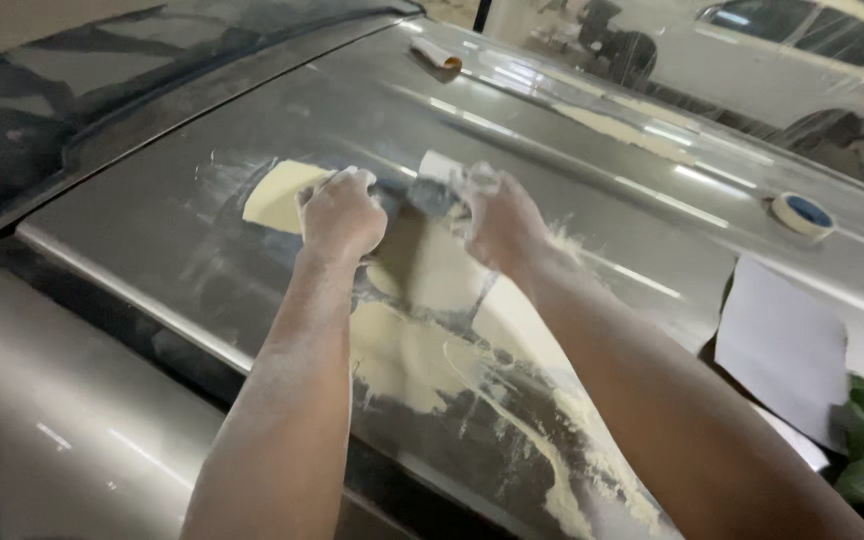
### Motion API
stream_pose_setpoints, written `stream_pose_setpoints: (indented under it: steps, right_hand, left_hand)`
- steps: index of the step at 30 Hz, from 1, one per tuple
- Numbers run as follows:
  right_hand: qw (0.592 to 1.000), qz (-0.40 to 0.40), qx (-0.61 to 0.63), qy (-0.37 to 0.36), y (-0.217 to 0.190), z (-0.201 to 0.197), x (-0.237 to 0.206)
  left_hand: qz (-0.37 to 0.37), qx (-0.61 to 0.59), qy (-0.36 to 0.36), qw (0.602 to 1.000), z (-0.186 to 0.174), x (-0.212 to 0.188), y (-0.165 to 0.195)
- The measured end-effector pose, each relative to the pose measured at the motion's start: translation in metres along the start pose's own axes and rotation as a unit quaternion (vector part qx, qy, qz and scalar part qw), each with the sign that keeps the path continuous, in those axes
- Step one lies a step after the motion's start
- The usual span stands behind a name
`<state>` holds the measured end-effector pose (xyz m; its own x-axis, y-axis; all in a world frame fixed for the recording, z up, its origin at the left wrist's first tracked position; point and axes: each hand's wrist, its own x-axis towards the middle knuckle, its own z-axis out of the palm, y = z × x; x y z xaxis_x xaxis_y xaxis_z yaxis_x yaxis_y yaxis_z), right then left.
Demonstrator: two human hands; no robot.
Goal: The person uses a sanding block to smooth a patch of body filler on a car hood. They repeatedly sand the same area, occasionally lifting the block to check progress, and continue until the clip ends.
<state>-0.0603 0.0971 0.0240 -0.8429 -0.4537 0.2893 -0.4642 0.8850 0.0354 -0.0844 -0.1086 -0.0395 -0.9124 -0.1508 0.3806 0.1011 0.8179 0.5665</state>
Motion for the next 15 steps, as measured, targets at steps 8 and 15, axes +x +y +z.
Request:
stream_pose_setpoints:
  steps: [8, 15]
  right_hand:
    - [0.998, 0.051, 0.03, -0.021, -0.008, 0.002, -0.011]
    - [0.997, -0.039, -0.006, 0.073, 0.007, 0.011, -0.015]
  left_hand:
    - [-0.038, 0.055, -0.046, 0.997, 0.014, 0.008, -0.001]
    - [-0.029, 0.054, -0.064, 0.996, 0.012, 0.009, -0.002]
